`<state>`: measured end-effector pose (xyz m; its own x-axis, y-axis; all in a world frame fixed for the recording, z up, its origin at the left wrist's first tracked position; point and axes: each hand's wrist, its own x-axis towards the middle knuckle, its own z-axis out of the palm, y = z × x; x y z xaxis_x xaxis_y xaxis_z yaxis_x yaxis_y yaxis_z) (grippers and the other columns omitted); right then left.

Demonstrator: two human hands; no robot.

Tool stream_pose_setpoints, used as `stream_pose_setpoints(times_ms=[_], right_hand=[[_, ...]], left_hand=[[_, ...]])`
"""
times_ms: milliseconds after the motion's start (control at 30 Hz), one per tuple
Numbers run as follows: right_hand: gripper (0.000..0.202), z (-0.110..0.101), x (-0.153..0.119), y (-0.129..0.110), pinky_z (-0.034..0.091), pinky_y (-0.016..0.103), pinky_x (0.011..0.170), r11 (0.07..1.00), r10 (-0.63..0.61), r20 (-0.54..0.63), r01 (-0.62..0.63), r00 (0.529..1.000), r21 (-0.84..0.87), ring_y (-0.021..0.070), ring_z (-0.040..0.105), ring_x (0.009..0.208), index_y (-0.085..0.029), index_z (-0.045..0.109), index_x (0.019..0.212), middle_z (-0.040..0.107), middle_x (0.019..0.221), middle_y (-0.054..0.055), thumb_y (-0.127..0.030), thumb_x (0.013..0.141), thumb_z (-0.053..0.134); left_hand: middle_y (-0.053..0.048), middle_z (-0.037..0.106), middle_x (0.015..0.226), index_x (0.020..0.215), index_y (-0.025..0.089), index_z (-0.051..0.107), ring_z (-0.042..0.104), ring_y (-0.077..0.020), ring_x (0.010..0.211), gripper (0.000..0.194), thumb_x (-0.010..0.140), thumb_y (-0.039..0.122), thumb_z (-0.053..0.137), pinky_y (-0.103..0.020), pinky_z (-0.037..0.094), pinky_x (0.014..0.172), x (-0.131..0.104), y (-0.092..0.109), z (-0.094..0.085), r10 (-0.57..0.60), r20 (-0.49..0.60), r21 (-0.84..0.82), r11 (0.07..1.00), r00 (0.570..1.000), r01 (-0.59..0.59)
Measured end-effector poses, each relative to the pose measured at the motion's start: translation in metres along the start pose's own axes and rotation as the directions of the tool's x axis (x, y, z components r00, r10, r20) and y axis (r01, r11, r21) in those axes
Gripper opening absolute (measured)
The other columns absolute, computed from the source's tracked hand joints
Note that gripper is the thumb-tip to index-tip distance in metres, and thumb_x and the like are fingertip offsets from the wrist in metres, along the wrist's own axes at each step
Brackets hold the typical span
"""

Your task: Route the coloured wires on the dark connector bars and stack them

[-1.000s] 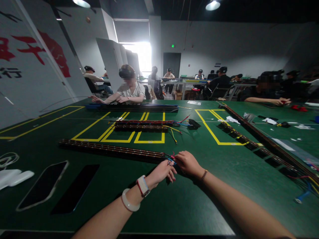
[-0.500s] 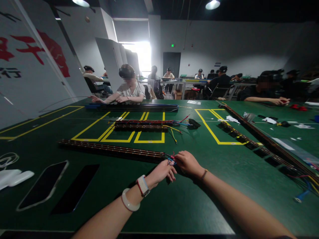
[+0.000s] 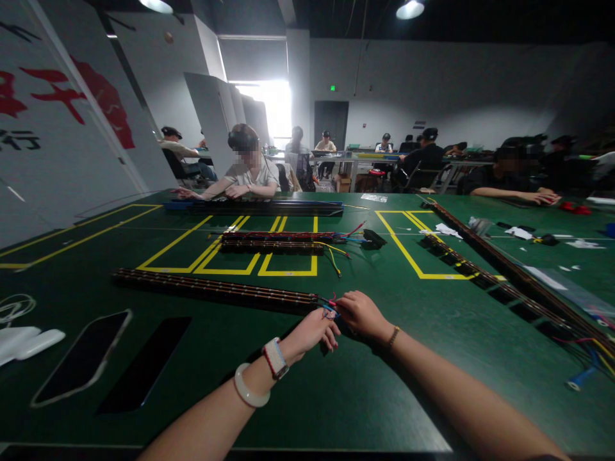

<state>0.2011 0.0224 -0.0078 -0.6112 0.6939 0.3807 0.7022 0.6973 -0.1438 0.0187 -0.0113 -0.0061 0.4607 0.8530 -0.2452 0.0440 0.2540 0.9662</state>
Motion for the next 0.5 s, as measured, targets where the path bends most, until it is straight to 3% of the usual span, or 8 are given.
stream_pose_setpoints(times_ms=[500], right_hand=[[0.014,0.0005,0.0002,0.0002,0.035,0.027,0.069,1.0,0.0,0.006,0.0,1.0,0.003,0.0153,0.053,0.072,-0.017,0.067,0.09,0.064,0.079,0.005,-0.02,0.091,0.054]], left_hand=[[-0.002,0.062,0.075,0.086,0.015,0.045,0.06,-0.0093,0.051,0.032,0.093,0.047,0.044,-0.023,0.046,0.048,0.0005,0.0007,0.0007,-0.017,-0.007,0.021,1.0,1.0,0.017]])
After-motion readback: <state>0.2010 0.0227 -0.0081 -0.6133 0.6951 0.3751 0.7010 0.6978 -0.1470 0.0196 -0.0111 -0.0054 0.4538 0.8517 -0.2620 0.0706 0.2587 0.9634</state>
